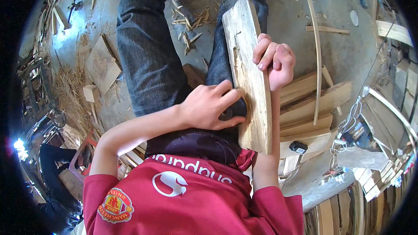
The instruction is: Carving a piece of wood using a chisel and hammer, then sanding the surface with a sanding block.
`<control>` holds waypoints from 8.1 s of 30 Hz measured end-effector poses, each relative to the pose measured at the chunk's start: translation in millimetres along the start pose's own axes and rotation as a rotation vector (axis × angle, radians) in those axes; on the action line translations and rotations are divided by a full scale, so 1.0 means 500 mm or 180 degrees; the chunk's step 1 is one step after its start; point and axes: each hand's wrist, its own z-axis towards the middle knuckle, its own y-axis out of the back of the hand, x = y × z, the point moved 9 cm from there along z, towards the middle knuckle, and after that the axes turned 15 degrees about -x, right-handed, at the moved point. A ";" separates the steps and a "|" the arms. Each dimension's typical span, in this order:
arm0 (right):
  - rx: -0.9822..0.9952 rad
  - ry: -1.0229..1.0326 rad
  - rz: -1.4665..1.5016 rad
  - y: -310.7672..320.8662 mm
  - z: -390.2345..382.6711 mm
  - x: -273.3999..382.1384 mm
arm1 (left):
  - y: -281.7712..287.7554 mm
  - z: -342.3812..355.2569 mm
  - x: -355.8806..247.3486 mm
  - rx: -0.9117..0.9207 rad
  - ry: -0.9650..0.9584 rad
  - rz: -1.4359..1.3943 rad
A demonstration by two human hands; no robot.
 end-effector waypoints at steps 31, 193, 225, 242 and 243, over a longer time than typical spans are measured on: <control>-0.0288 -0.0193 -0.0025 0.043 0.000 -0.027 | 0.044 0.088 0.181 -0.0422 0.0996 0.0859; 0.1369 0.0253 -0.0369 -0.184 -0.110 0.168 | 0.116 -0.006 0.041 0.0082 0.1548 -0.0374; 0.1075 -0.0002 -0.0143 -0.146 -0.093 0.165 | 0.100 0.010 0.072 -0.0222 0.1443 -0.0854; 0.1060 -0.0164 0.0005 -0.141 -0.090 0.152 | 0.114 0.022 -0.003 -0.0301 0.1346 -0.1231; 0.0886 -0.0265 0.0046 -0.145 -0.090 0.152 | 0.118 0.026 -0.016 -0.0444 0.1293 -0.1314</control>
